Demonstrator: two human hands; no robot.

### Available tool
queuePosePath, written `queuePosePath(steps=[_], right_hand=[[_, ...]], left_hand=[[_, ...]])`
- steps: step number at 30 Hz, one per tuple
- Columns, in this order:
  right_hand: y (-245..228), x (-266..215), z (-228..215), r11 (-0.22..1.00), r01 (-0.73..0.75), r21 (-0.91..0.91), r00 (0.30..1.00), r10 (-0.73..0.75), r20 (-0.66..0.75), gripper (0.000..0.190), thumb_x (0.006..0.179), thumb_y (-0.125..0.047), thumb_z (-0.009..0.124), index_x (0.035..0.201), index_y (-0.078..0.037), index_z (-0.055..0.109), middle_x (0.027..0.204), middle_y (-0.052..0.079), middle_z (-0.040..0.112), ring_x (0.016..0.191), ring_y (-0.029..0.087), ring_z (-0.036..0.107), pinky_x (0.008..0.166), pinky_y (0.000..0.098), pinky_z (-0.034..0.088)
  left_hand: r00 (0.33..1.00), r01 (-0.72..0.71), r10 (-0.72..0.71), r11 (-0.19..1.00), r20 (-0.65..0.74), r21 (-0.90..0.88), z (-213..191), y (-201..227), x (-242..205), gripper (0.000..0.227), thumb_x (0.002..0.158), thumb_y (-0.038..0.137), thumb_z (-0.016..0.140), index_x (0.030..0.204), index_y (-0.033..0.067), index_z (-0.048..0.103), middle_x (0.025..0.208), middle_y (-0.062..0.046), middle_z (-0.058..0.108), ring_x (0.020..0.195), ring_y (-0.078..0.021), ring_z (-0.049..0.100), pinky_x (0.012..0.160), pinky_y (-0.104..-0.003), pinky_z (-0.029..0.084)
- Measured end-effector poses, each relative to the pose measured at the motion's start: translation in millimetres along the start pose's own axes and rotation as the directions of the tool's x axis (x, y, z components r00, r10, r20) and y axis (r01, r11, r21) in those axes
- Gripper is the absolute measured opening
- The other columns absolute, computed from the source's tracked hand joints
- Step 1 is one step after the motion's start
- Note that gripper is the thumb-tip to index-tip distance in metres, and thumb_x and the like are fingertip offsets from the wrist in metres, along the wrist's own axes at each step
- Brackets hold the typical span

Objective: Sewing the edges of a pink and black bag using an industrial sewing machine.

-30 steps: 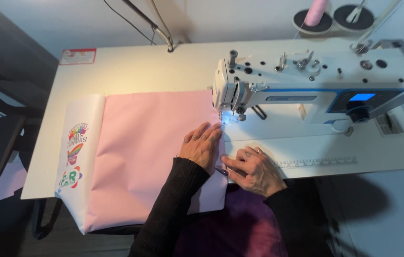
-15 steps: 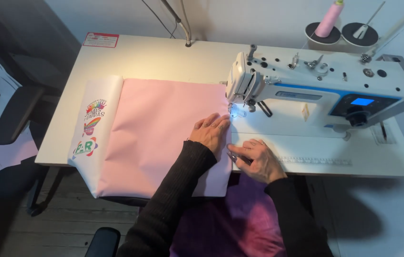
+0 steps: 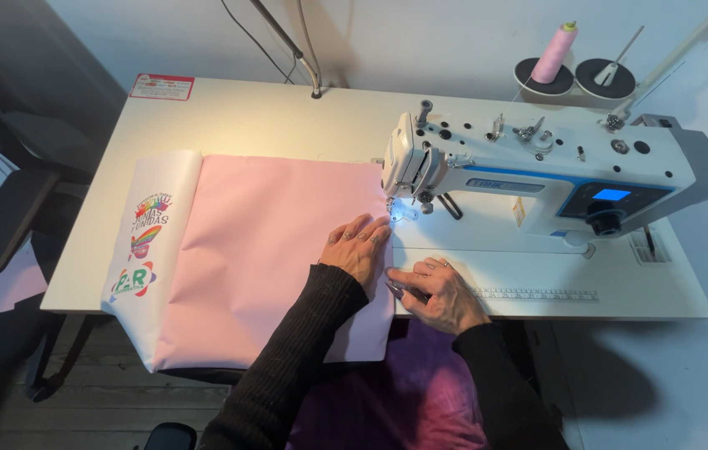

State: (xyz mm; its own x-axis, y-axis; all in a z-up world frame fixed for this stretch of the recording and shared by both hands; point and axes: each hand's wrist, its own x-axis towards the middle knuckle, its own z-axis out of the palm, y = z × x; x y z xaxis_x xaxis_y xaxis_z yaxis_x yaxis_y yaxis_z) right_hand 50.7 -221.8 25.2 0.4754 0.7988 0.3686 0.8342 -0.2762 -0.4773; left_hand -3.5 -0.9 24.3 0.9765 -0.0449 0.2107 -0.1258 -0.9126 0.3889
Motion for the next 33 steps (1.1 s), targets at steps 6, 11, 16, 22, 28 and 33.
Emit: queuePosePath(steps=[6,11,16,22,28,33], right_hand=[[0,0,0,1.000,0.007,-0.016,1.000,-0.007,0.002,0.039,0.094,-0.036,0.063,0.132,-0.033,0.074,0.068,0.000,0.049,0.066,0.025,0.058,0.073,0.0379,0.049],[4,-1,1,0.999,0.013,-0.037,1.000,-0.013,0.001,0.038,0.094,-0.036,0.064,0.131,-0.033,0.075,0.069,0.002,0.050,0.068,0.028,0.059,0.073,0.0403,0.050],[4,0,3,0.997,0.012,-0.077,1.000,-0.012,0.001,0.036,0.096,-0.036,0.063,0.129,-0.030,0.075,0.069,0.004,0.050,0.068,0.031,0.059,0.073,0.0438,0.050],[8,-9,9,0.998,-0.038,-0.050,0.999,0.038,-0.002,0.035,0.096,-0.036,0.063,0.129,-0.030,0.075,0.069,0.004,0.050,0.069,0.031,0.059,0.073,0.0436,0.051],[9,-2,9,0.998,-0.015,-0.063,1.000,0.014,-0.026,0.035,0.096,-0.035,0.063,0.128,-0.029,0.076,0.070,0.004,0.051,0.069,0.030,0.059,0.073,0.0433,0.051],[9,2,7,0.997,-0.009,-0.075,0.999,0.007,-0.035,0.034,0.096,-0.034,0.063,0.127,-0.029,0.077,0.070,0.004,0.051,0.069,0.030,0.059,0.074,0.0431,0.051]], left_hand=[[1.000,-0.002,0.002,1.000,0.000,0.006,10,-7,0,0.030,0.111,0.026,0.036,0.138,0.0266,0.048,0.156,0.009,0.046,0.149,-0.0249,0.039,0.117,-0.048,0.037],[0.997,-0.015,0.019,0.998,-0.071,0.054,14,-7,3,0.031,0.111,0.026,0.039,0.139,0.0275,0.053,0.154,0.008,0.052,0.148,-0.0241,0.041,0.115,-0.047,0.038],[0.992,-0.030,0.041,0.995,-0.121,0.091,31,-18,5,0.032,0.109,0.027,0.043,0.139,0.0315,0.056,0.152,0.011,0.055,0.146,-0.0211,0.045,0.113,-0.047,0.040],[0.996,-0.034,0.041,0.995,-0.077,0.089,42,-20,6,0.033,0.108,0.027,0.044,0.138,0.0316,0.056,0.152,0.011,0.054,0.146,-0.0212,0.045,0.112,-0.047,0.041],[0.992,-0.032,0.045,0.993,-0.117,0.118,38,-26,8,0.034,0.106,0.026,0.046,0.138,0.0316,0.055,0.153,0.011,0.053,0.146,-0.0212,0.045,0.111,-0.048,0.042],[0.989,-0.029,0.047,0.991,-0.143,0.128,36,-28,18,0.035,0.104,0.025,0.049,0.138,0.0317,0.055,0.153,0.011,0.052,0.147,-0.0213,0.044,0.110,-0.048,0.044]])
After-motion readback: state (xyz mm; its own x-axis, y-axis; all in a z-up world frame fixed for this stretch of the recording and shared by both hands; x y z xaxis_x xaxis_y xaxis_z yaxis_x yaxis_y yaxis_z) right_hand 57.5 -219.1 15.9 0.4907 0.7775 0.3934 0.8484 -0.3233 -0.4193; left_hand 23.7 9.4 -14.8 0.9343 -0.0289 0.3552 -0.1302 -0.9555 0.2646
